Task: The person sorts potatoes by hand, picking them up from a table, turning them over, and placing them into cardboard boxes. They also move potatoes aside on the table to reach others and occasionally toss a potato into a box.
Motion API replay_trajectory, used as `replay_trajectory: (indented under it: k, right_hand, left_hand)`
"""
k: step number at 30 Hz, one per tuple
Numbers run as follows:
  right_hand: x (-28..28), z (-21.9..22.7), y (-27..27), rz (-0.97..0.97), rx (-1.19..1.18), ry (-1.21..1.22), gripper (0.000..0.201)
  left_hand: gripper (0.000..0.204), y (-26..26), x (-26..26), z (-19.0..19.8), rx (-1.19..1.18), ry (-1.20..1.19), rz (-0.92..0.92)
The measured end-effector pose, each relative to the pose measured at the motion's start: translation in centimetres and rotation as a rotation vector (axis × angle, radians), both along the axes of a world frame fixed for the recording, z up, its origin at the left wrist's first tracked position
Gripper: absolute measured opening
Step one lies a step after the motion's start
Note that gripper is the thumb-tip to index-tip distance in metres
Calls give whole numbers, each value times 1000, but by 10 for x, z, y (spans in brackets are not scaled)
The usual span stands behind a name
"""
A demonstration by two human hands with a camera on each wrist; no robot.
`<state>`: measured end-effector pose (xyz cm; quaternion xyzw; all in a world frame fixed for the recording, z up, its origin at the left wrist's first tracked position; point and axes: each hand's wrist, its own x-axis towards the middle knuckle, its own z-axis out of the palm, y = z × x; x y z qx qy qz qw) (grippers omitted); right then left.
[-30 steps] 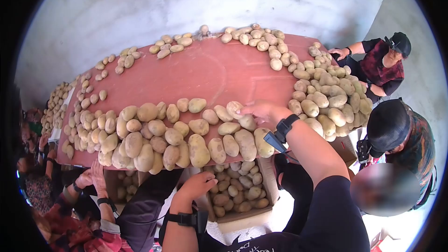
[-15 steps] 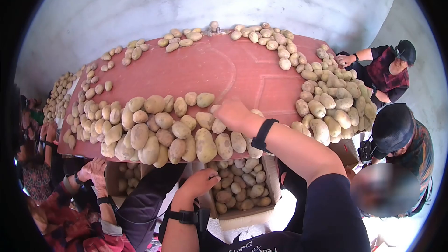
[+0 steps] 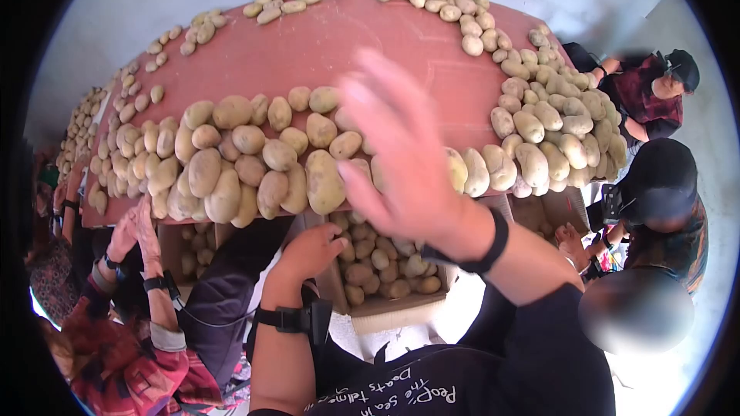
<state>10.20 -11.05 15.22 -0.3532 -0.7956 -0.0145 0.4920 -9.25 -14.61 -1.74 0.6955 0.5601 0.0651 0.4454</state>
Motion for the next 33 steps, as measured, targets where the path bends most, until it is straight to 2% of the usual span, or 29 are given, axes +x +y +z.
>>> replay_trajectory:
  k: [2, 4, 5, 7, 9, 12, 15, 16, 19, 22, 28, 31, 33]
  right_hand:
    - [23, -17, -25, 313, 14, 67, 43]
    - [25, -55, -41, 610, 7, -104, 36]
    - [17, -74, -45, 559, 136, -269, 32]
    - [26, -137, -50, 486, -395, -380, 34]
    - [41, -212, -62, 358, -952, -301, 39]
    - [33, -272, -84, 190, -1149, -451, 47]
    - [0, -292, -103, 56, -1330, -525, 55]
    - [-14, -305, -111, -18, -1245, -706, 62]
    - [-17, -315, -107, -100, -1204, -835, 64]
    - [-30, -331, -118, -255, -1064, -808, 66]
    - [-1, -291, -97, -13, -1255, -726, 46]
    - [12, -262, -88, 96, -1360, -758, 50]
    - [25, -275, -91, 132, -1321, -804, 63]
  left_hand:
    - [46, 0, 0, 1, 5, 26, 23]
    - [47, 2, -2, -15, -18, 13, -12]
    - [47, 3, -1, -12, -17, 29, 3]
    - [46, 3, 0, -2, -13, 60, 44]
    - [43, 3, -2, -7, 27, 38, 56]
    - [39, 2, 2, -4, 61, 25, 75]
    - [41, 3, 2, -4, 43, 29, 42]
    - [42, 3, 2, -4, 23, 47, 31]
    - [43, 9, 7, 1, 28, 33, 21]
    - [42, 8, 7, 1, 49, -8, 12]
    - [41, 7, 5, -1, 28, -30, 22]
    - [40, 6, 5, 1, 11, -27, 17]
    - [42, 6, 9, 2, 3, -28, 3]
